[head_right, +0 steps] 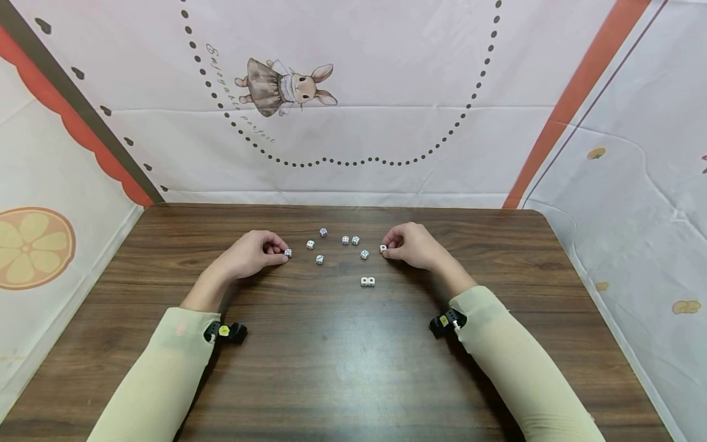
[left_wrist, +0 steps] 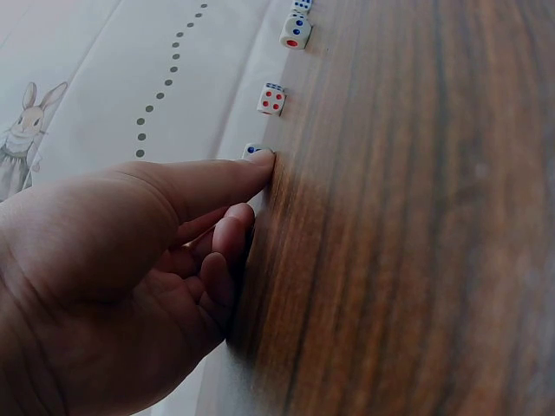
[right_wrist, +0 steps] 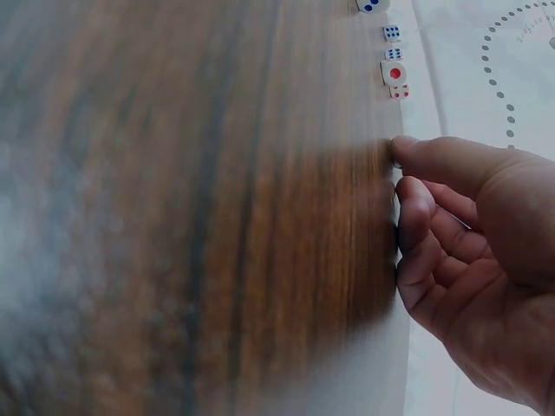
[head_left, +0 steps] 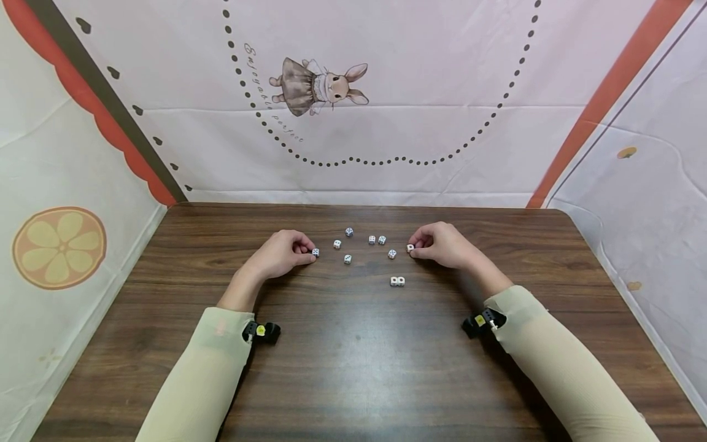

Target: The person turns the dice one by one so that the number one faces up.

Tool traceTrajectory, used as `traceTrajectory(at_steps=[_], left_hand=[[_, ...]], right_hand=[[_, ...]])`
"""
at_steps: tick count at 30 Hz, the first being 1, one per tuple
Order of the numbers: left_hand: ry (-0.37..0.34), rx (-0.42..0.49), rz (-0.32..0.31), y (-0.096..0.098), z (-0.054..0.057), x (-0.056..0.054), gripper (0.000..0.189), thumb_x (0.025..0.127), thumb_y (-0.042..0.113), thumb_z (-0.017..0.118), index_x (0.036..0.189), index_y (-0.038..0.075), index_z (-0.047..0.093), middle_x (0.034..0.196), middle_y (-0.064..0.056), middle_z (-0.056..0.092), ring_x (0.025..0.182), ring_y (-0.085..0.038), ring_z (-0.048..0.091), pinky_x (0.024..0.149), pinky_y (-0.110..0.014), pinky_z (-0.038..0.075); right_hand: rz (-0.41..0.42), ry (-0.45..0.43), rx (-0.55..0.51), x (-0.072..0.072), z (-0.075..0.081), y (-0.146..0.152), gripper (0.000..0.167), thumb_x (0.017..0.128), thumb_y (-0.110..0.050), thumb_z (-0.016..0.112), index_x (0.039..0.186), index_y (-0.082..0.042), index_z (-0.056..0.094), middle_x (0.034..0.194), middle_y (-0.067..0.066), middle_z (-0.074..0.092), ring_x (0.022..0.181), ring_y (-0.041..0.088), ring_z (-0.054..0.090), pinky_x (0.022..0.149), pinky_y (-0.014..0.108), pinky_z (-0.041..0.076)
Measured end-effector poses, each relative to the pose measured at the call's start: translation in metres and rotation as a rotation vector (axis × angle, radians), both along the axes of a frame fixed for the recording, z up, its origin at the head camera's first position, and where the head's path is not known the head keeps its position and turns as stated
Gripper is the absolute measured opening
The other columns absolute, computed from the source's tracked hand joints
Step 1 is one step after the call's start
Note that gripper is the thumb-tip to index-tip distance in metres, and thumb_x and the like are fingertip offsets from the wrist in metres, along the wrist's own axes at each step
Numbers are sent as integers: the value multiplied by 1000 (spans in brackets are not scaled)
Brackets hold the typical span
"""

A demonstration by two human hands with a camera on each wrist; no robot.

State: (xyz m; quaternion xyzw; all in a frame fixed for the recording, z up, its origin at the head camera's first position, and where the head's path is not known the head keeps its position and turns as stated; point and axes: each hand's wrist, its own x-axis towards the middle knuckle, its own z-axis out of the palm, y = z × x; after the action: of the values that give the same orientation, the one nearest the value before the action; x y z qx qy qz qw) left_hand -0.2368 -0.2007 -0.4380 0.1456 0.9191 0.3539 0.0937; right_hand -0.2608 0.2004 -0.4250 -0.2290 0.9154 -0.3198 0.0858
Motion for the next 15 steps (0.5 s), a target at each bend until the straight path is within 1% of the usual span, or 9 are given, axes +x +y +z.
traceTrajectory(at_steps=[15], left_hand=[[3, 2, 0, 0, -1, -1, 13, 96, 18, 81, 105, 9, 77, 92, -3, 67, 86, -20, 59, 78, -37, 49]], right_hand=[[-6, -2, 16, 2, 3, 1, 8, 94, -11, 81, 101, -7, 78, 87, -1, 71, 82, 17, 63, 77, 36, 50]])
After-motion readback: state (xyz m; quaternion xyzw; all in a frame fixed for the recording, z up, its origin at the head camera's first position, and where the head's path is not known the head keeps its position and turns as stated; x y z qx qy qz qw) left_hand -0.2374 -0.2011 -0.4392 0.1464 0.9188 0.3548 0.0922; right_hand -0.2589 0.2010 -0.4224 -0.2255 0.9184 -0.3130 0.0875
